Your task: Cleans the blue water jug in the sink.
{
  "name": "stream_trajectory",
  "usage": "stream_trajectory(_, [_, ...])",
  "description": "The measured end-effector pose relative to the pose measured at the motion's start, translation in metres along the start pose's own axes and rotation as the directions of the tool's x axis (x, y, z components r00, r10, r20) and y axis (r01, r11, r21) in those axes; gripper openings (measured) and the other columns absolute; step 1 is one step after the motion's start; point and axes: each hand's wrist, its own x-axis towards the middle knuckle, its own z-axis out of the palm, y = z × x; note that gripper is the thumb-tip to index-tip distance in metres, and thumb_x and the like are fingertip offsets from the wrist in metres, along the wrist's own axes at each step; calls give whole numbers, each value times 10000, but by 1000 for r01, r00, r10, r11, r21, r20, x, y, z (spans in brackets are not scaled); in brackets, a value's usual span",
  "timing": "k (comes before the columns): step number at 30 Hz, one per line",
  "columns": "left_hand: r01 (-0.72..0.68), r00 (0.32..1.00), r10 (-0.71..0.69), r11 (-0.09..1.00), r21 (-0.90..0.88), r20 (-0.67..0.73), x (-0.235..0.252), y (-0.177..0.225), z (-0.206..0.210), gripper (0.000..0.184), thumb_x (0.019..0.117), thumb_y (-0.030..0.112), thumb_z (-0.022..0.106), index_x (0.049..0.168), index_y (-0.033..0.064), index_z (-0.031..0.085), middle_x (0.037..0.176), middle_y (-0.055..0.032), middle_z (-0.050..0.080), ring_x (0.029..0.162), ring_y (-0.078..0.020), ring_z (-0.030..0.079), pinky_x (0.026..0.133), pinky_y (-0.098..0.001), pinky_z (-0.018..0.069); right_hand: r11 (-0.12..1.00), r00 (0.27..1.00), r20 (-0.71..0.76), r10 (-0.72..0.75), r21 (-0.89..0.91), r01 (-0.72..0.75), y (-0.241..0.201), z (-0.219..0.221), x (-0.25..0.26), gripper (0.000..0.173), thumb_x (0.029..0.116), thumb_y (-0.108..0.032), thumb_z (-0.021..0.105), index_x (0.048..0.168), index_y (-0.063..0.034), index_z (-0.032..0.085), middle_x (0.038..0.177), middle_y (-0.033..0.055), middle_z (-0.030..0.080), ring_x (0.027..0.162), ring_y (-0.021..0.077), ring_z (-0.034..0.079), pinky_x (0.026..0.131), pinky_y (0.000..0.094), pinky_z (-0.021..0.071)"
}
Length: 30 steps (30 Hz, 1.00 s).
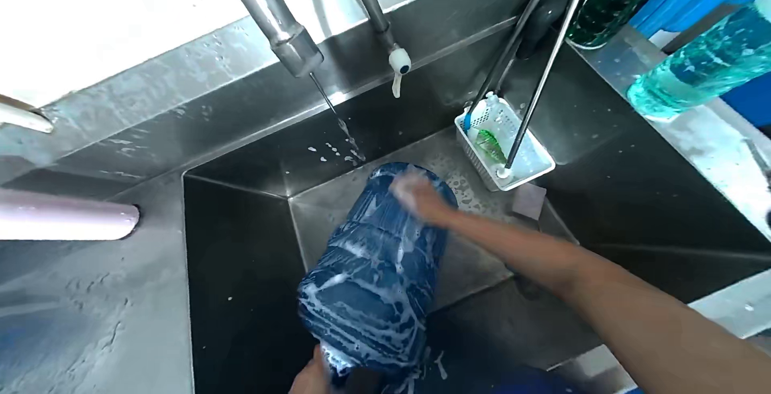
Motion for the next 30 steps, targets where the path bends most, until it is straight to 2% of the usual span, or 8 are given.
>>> stream_trajectory(3, [-242,923,357,831,-501,147,41,2,-1,665,688,97,861,1274,-61,591,1074,-202,711,1003,-304,694,911,-491,568,999,1000,-3,-3,-32,3,6,-13,-11,438,1063,-205,487,1464,-41,550,1544,213,485,1487,420,359,1216,632,237])
stream_trajectory(6, [104,492,796,348,-932,352,92,-6,6,395,759,394,815,1094,197,748,926,5,764,784,-89,719,704,-264,602,990,987,-66,-144,-9,143,-51,-9,-90,381,1000,-103,568,1362,-14,644,1468,213,571,1444,434,437,1185,638,311])
stream_trajectory(8, [219,255,877,358,-908,407,128,-13,11,488,805,566,756,1135,207,766,950,-15,769,791,-109,728,708,-258,604,995,988,-121,-93,-58,87,-22,-25,-101,354,1027,-134,535,1336,-10,654,1434,221,594,1400,434,487,1162,635,346])
stream_trajectory(11, [48,654,558,643,-764,511,136,-29,-4,334,729,348,733,976,133,669,821,-13,726,717,-118,697,676,-291,593,993,994,-55,92,-72,-96,20,-28,-98,450,1061,-154,422,1478,-24,529,1557,218,466,1496,416,346,1227,617,213])
stream_trajectory(15, [-95,986,131,951,-296,105,127,-45,-41,396,929,45,695,1297,-71,609,1180,-271,670,1099,-368,650,983,-538,505,993,987,149,57,-112,-40,18,-25,-70,470,1043,-119,473,1502,-19,498,1591,218,426,1532,423,280,1233,650,163])
stream_trajectory(18, [-293,924,205,923,-251,-323,64,52,-60,681,858,72,789,1467,-26,500,1510,-314,457,1432,-470,411,1182,-632,301,928,916,362,174,251,-275,89,-33,-17,455,1114,-124,334,1529,49,404,1594,244,396,1508,336,352,1243,477,258])
stream_trajectory(24, [-341,875,366,930,134,-315,58,236,-12,1552,378,534,1001,1605,-30,236,1676,-297,144,1547,-527,83,1139,-799,68,297,671,641,373,602,-741,100,37,-146,525,1143,-318,239,1493,35,408,1432,244,520,1289,295,539,1077,465,442])
stream_trajectory(30, [-262,903,285,958,112,-323,74,246,-30,1587,349,612,970,1599,-42,243,1667,-284,200,1549,-499,133,1148,-775,108,388,877,394,274,789,-475,117,35,-60,547,1139,-263,220,1547,88,315,1587,285,369,1482,300,388,1228,410,313])
